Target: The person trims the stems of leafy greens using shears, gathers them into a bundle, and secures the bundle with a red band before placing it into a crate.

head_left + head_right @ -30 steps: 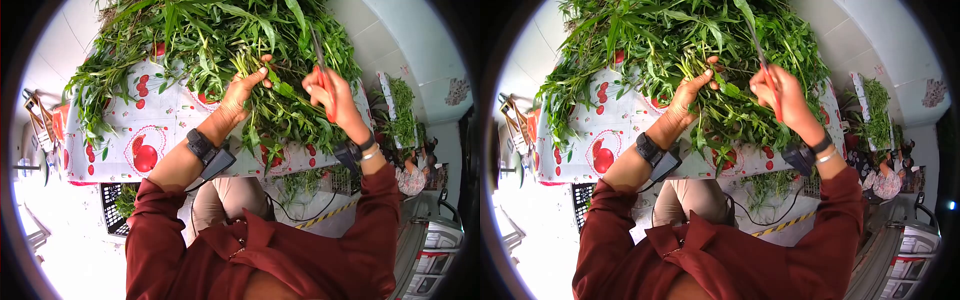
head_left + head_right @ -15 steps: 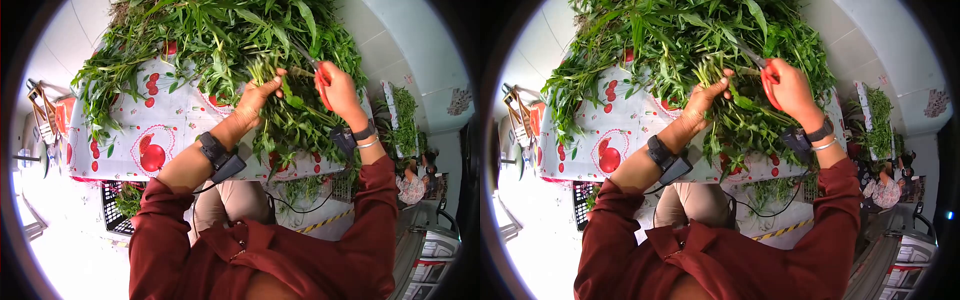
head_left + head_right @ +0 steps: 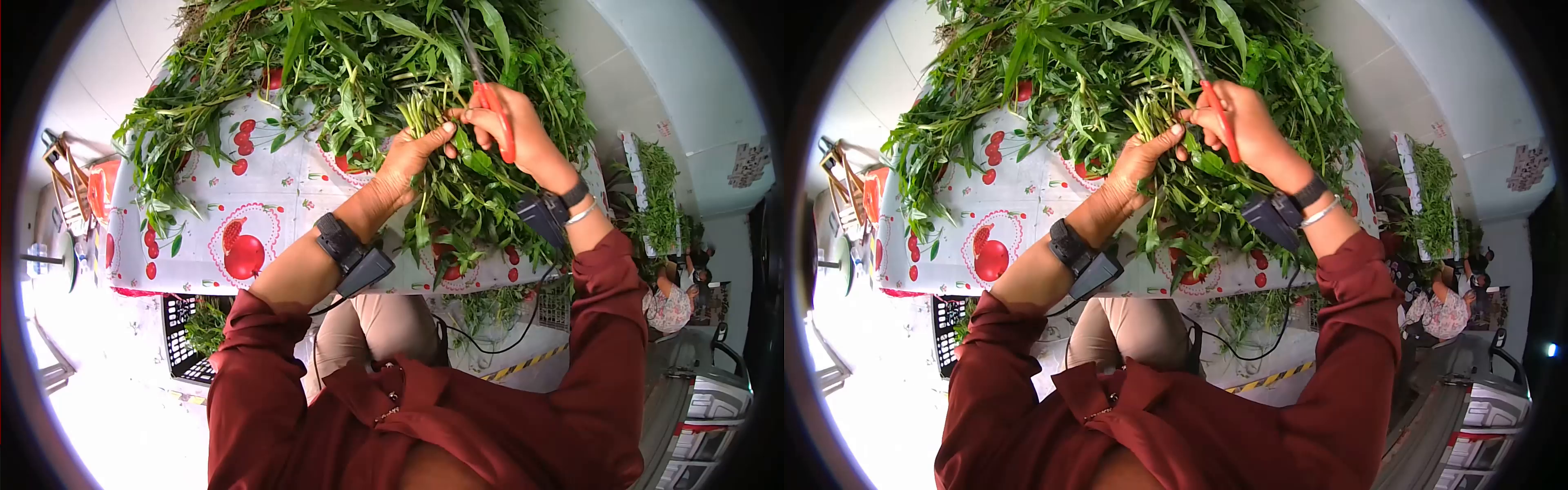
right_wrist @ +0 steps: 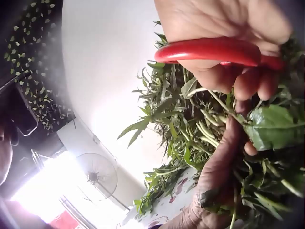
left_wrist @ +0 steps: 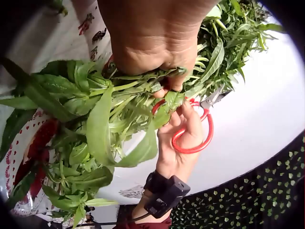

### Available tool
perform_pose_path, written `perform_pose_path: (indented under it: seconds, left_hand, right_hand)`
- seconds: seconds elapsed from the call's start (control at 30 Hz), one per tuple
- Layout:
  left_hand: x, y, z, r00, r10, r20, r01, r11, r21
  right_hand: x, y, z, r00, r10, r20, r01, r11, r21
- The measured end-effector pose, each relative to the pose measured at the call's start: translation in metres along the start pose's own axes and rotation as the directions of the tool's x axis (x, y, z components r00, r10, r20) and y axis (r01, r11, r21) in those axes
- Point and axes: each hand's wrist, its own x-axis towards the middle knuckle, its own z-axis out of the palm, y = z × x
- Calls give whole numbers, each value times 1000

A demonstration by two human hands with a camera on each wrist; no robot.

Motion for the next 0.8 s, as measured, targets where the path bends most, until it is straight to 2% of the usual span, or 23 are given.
perform_pose_path:
  seconds: [0.13,0.23,0.27,0.3,0.37,0.43,0.47,0.5,0.6,0.63,0.77,0.8]
  left_hand:
    - [1,-2,-3,999,4,-43,-2,999,50]
    - [-1,-2,-2,999,-30,-29,32,997,67]
    - [-2,0,-3,998,-24,-59,31,992,126]
    - [0,-1,-6,996,-43,-76,54,988,148]
    - [3,-4,-8,991,-62,-122,81,985,155]
    - [1,-5,-4,997,8,-73,-3,997,74]
    - [1,-4,-3,996,-12,-92,17,998,54]
    - [0,-2,-1,993,-34,-112,38,999,32]
    - [3,-3,-5,987,-69,-148,76,996,41]
    - [4,-4,-7,986,-63,-157,73,996,54]
    - [9,-7,-14,991,-86,-100,71,987,-144]
    - [11,-7,-14,992,-66,-110,47,984,-173]
  right_hand:
    - [11,8,12,995,-94,-18,92,993,-72]
    - [10,1,25,998,-29,48,29,1000,7]
    - [12,1,27,996,59,64,-60,998,16]
    - [13,1,27,997,3,81,4,995,-97]
    - [11,-4,24,993,16,119,-4,995,-97]
    - [9,3,18,985,-168,23,167,984,64]
    - [6,3,7,963,-266,-34,254,946,-200]
    - [-5,-15,1,985,-147,-91,137,984,-113]
    - [-34,-20,-24,976,-39,-214,34,999,-31]
    - [-48,-19,-30,982,-13,-191,25,998,60]
    - [-108,-4,-33,970,152,-189,-126,981,145]
    - [-119,2,-28,966,184,-183,-136,959,247]
